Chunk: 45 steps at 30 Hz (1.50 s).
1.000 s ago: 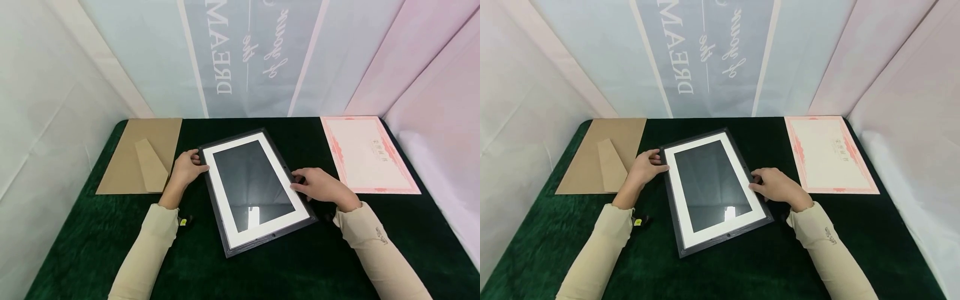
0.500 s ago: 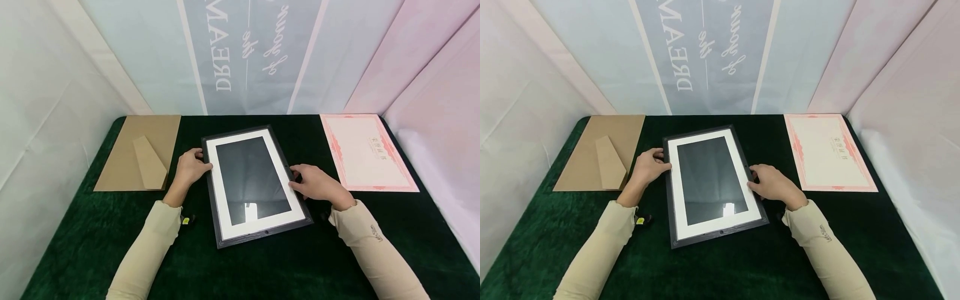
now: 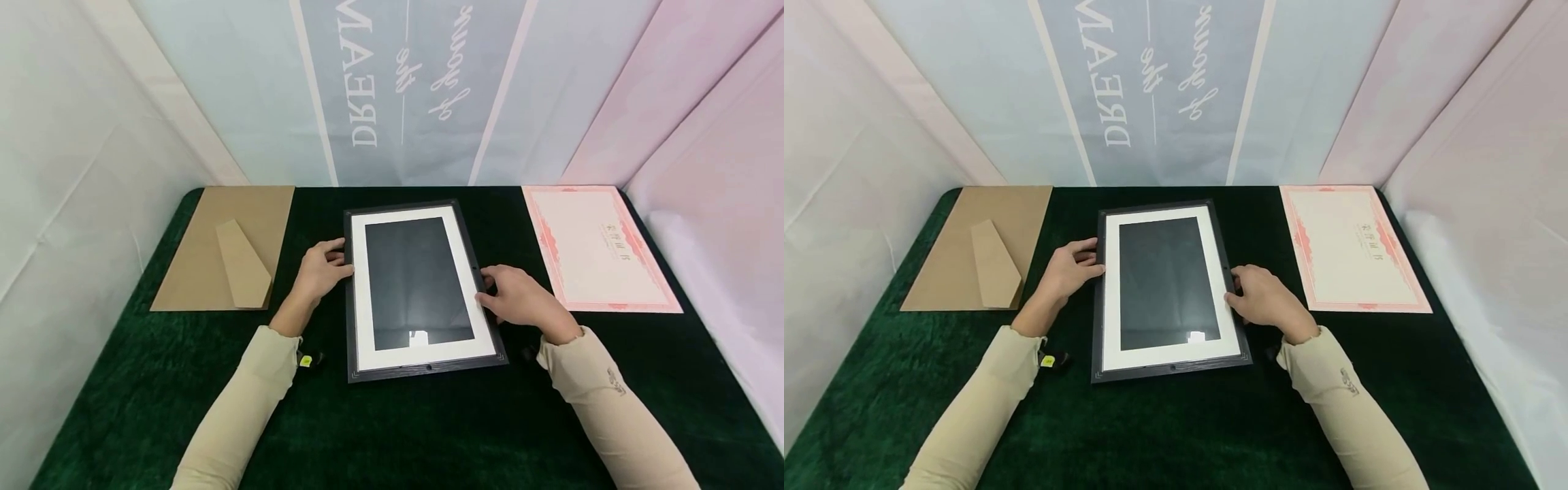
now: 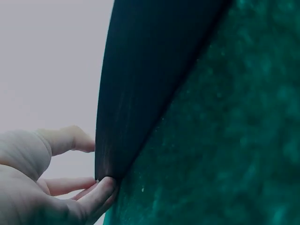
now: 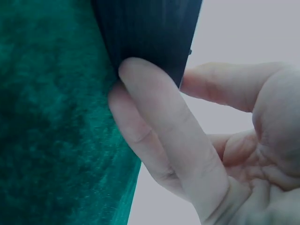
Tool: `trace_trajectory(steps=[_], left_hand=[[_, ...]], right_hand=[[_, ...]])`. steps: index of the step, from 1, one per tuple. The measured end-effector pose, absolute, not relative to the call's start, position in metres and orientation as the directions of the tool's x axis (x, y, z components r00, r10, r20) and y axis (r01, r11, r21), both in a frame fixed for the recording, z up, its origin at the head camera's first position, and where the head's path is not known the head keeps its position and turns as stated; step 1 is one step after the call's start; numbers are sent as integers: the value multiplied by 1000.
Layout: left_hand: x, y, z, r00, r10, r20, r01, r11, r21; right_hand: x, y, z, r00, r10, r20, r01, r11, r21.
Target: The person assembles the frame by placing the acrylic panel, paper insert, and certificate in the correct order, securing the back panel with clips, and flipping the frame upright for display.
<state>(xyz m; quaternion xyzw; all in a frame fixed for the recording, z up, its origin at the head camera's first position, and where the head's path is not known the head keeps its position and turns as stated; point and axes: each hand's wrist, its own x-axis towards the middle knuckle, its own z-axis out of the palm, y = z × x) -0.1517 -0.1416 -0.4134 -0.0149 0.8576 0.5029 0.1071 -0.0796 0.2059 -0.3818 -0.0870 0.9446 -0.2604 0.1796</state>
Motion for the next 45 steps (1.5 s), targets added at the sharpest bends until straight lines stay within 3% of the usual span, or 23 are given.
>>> trace_trajectory(steps=[9,15,22,30,38,45], left_hand=[[-146,-146,-401,-935,173,-310,-140,623,770],[-143,-137,-404,-971,112,-211,-80,679,730],[-146,-133,-407,-986,102,-128,-35,632,774],[-149,-138,-407,-948,188,-255,-96,595,798],[-148,-145,-401,-915,298,-272,-19,643,766],[-146,-140,-405,-947,234,-220,-3,680,734]], right_hand=[[-88,208,-390,-919,-221,-328,-23,857,-515],[-90,208,-391,-921,-228,-317,-28,849,-528],[-90,208,-386,-935,-205,-289,-28,857,-514],[-92,212,-391,-925,-191,-329,14,847,-531],[-96,214,-394,-935,-161,-318,71,791,-608],[-95,211,-392,-956,-161,-246,7,825,-565]])
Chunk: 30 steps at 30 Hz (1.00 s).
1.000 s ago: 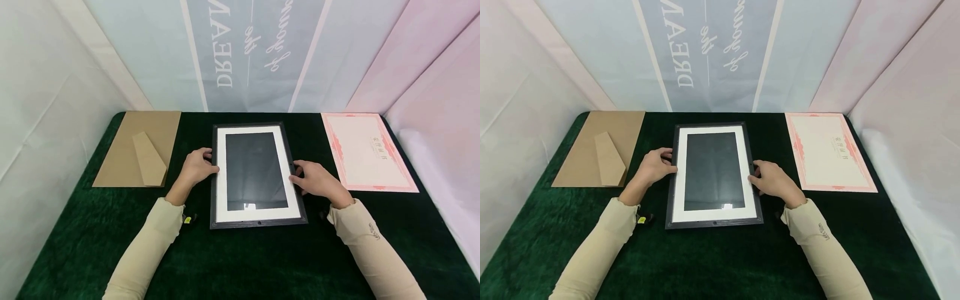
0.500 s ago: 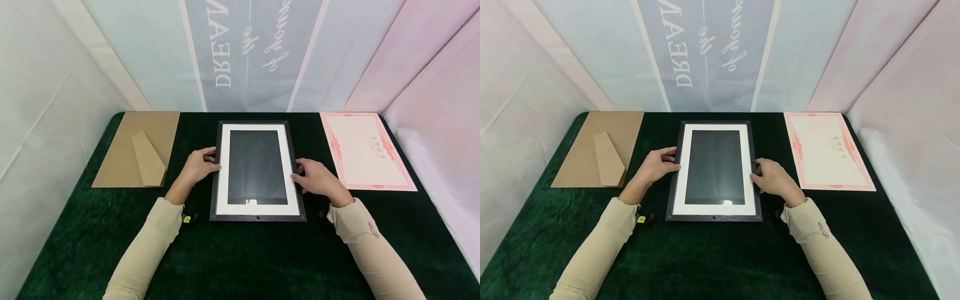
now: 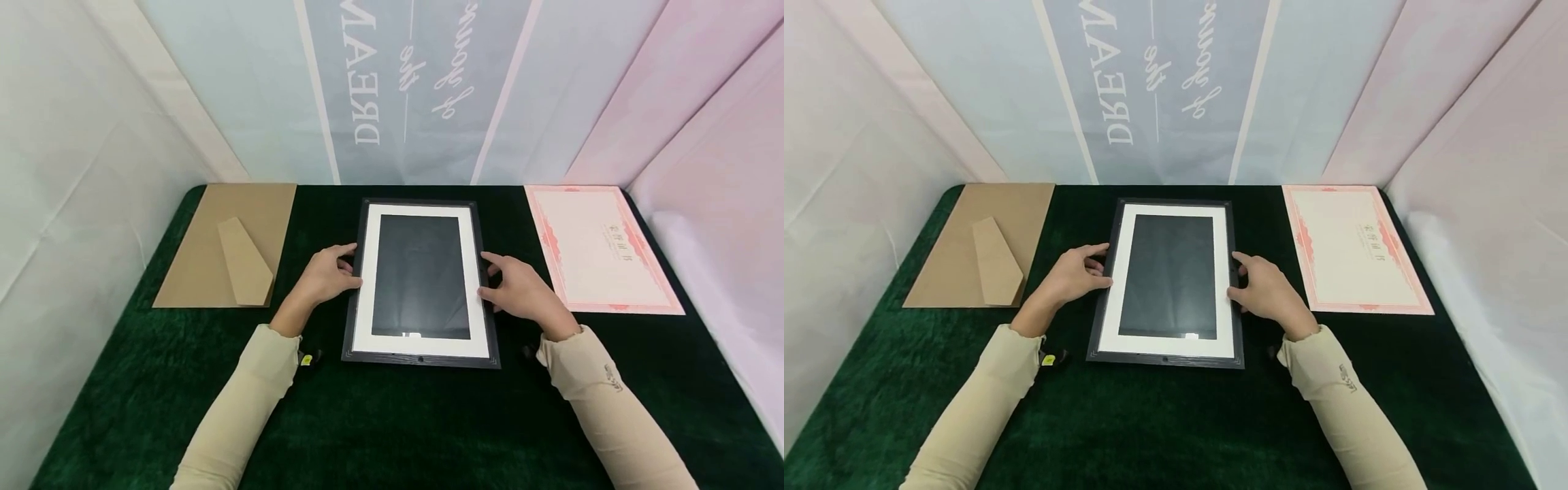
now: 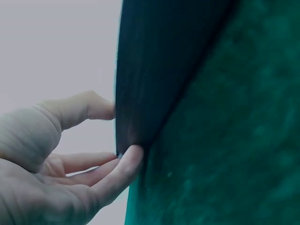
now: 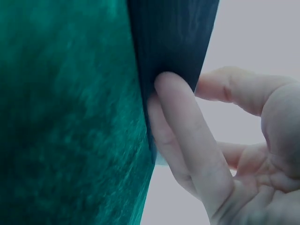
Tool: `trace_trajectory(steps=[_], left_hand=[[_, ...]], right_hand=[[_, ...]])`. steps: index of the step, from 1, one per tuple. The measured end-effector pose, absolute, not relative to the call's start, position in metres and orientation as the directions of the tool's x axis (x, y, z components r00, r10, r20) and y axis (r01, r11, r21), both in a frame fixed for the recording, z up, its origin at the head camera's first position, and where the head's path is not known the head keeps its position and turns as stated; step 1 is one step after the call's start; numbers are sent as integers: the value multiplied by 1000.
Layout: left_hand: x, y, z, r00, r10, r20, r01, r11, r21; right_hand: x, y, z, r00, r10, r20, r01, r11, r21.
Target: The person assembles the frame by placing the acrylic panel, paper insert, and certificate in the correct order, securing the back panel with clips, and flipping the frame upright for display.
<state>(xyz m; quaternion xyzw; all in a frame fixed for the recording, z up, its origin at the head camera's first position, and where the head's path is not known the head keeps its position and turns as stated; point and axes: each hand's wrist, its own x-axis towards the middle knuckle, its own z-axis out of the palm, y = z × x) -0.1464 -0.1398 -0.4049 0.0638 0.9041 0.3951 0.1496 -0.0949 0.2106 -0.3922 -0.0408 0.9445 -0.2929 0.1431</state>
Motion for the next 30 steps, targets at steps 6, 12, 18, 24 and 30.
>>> trace_trajectory(steps=[6,12,18,24,30], left_hand=[[-145,-137,-408,-956,213,-201,-6,671,741],[-144,-137,-409,-957,208,-200,-11,665,747],[-145,-139,-410,-962,208,-178,7,668,744],[-146,-140,-412,-968,216,-130,47,662,748],[-146,-140,-412,-966,216,-139,41,664,746]], right_hand=[[-93,210,-392,-971,-139,-196,-16,851,-525],[-90,210,-394,-980,-126,-153,-30,859,-511],[-88,208,-394,-986,-124,-115,-49,860,-508],[-89,204,-396,-994,-84,-74,-36,863,-504],[-90,209,-396,-985,-113,-129,-30,857,-514]])
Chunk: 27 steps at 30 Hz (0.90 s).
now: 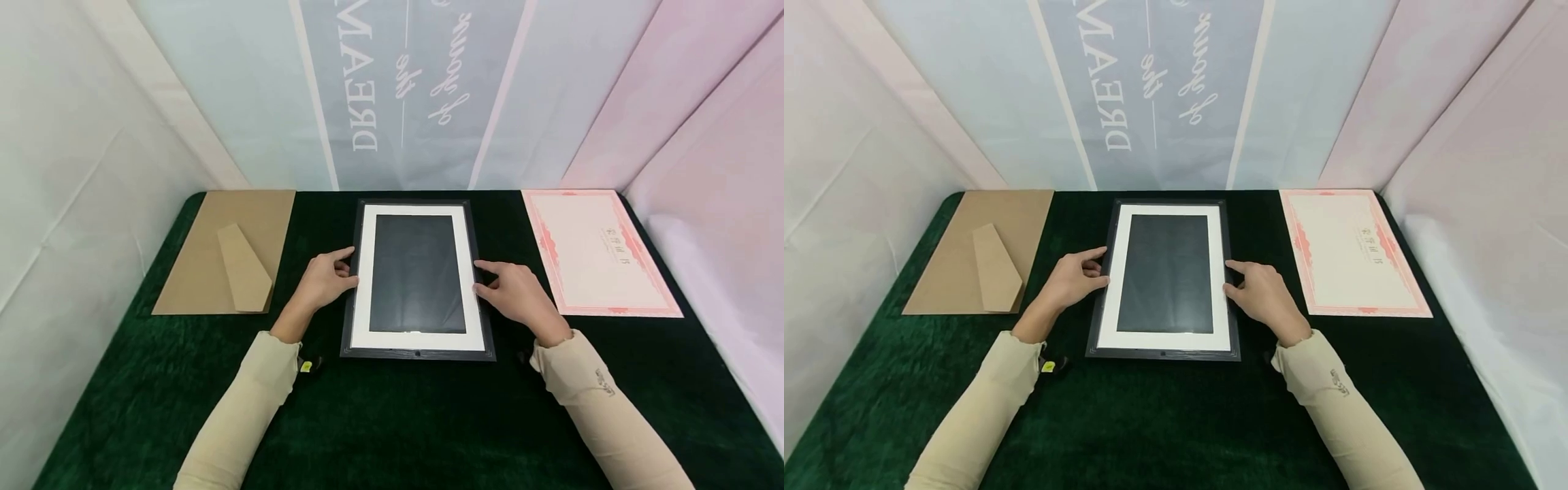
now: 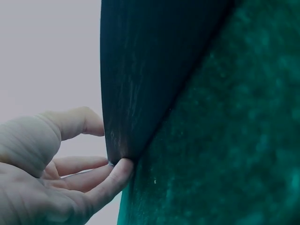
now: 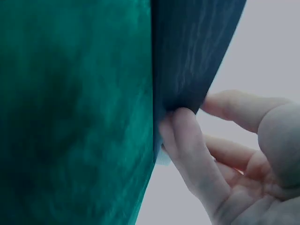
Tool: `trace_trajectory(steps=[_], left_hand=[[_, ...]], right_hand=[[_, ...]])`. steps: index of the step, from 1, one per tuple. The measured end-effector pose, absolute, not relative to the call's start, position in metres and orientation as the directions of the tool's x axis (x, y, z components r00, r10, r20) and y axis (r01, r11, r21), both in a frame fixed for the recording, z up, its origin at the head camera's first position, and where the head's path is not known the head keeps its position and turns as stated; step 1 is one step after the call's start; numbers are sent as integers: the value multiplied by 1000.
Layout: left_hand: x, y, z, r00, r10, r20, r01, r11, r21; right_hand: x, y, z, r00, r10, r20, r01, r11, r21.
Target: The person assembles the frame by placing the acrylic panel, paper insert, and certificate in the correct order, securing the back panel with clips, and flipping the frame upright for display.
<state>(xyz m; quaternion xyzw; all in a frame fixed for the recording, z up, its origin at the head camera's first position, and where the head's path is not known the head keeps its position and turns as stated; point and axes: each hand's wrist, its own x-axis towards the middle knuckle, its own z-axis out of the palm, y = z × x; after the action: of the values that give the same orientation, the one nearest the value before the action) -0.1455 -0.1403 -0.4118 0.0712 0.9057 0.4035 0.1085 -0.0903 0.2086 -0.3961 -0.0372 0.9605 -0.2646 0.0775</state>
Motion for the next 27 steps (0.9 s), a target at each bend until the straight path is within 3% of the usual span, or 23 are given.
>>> trace_trajectory(steps=[8,15,20,27], left_hand=[[-142,-148,-411,-954,234,-186,26,684,729],[-141,-150,-410,-949,254,-185,49,700,713],[-141,-150,-408,-938,290,-191,76,707,703],[-145,-152,-408,-927,306,-215,55,680,731]], right_hand=[[-98,255,-376,-973,-159,-166,-50,851,-522],[-92,348,-366,-982,22,-190,107,888,-447],[-77,405,-370,-937,177,-301,288,877,-383],[-66,446,-381,-892,208,-402,349,881,-320]])
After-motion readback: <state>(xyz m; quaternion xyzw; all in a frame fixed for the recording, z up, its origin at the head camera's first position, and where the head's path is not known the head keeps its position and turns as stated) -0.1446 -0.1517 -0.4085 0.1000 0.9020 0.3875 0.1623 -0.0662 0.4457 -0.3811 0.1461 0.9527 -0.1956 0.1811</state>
